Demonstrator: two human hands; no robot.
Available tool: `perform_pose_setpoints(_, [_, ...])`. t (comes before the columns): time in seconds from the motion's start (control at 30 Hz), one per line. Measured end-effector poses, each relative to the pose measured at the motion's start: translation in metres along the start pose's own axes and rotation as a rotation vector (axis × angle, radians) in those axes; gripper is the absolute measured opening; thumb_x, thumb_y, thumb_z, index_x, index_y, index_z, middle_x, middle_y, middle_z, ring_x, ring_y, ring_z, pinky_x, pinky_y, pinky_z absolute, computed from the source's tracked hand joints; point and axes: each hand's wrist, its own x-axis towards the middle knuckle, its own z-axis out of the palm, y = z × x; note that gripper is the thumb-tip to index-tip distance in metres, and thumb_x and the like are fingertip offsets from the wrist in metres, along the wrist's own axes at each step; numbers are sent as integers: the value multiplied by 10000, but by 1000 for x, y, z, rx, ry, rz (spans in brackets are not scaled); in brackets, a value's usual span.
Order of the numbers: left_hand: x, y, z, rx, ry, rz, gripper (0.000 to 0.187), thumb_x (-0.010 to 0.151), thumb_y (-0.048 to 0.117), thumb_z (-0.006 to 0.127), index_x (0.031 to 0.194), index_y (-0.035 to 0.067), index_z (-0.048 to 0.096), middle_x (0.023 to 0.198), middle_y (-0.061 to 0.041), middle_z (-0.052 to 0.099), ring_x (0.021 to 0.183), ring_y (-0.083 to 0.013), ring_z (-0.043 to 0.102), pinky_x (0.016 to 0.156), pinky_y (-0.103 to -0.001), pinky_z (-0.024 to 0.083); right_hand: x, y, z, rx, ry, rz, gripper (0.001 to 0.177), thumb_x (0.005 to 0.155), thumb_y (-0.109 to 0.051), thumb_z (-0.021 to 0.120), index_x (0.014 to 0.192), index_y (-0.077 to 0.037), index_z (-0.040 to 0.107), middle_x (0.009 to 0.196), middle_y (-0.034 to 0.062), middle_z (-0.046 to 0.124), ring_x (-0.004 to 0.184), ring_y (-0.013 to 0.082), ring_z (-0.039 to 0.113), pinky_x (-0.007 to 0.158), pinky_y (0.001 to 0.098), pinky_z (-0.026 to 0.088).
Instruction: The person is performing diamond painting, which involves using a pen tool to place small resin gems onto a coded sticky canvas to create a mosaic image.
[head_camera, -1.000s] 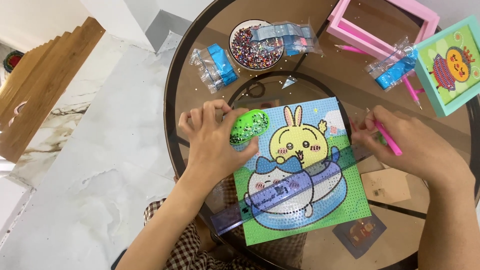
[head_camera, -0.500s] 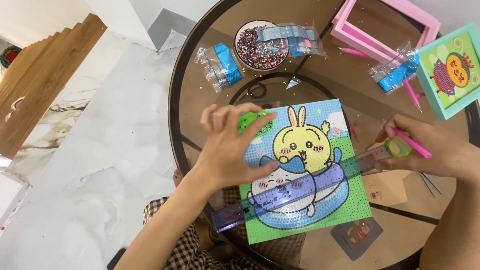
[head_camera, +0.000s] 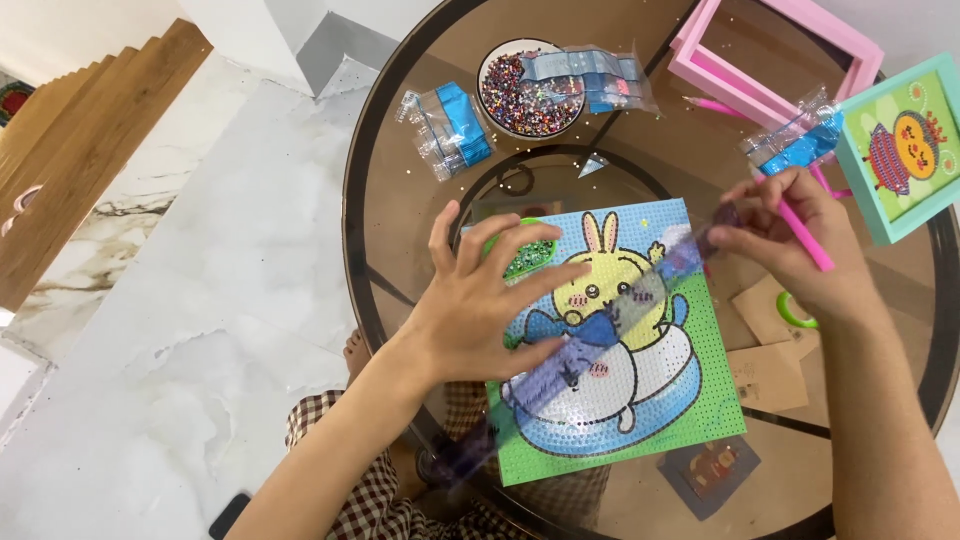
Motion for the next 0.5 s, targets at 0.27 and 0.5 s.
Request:
perform_pose_setpoints(0.27, [0,3,1,-18,101,112,148,806,181,703,875,309,730,1249,-12,544,1193,-292,464,1060,-614,183,37,-11,37,-323,247,-168,382,861,61,692,954,-127,373,1181,132,569,1122,210,613,865,243,554])
perform_pose_setpoints(0.5, [-1,3,5,-13,-18,89,160,896,334,618,1050,304,650,1310,-27,493,1239,-288,445,1073,-607,160,54,-22,60,-410,149,-138,328,847,71,675,874,-88,389,1100,139,563,1099,238,591,959,323,547])
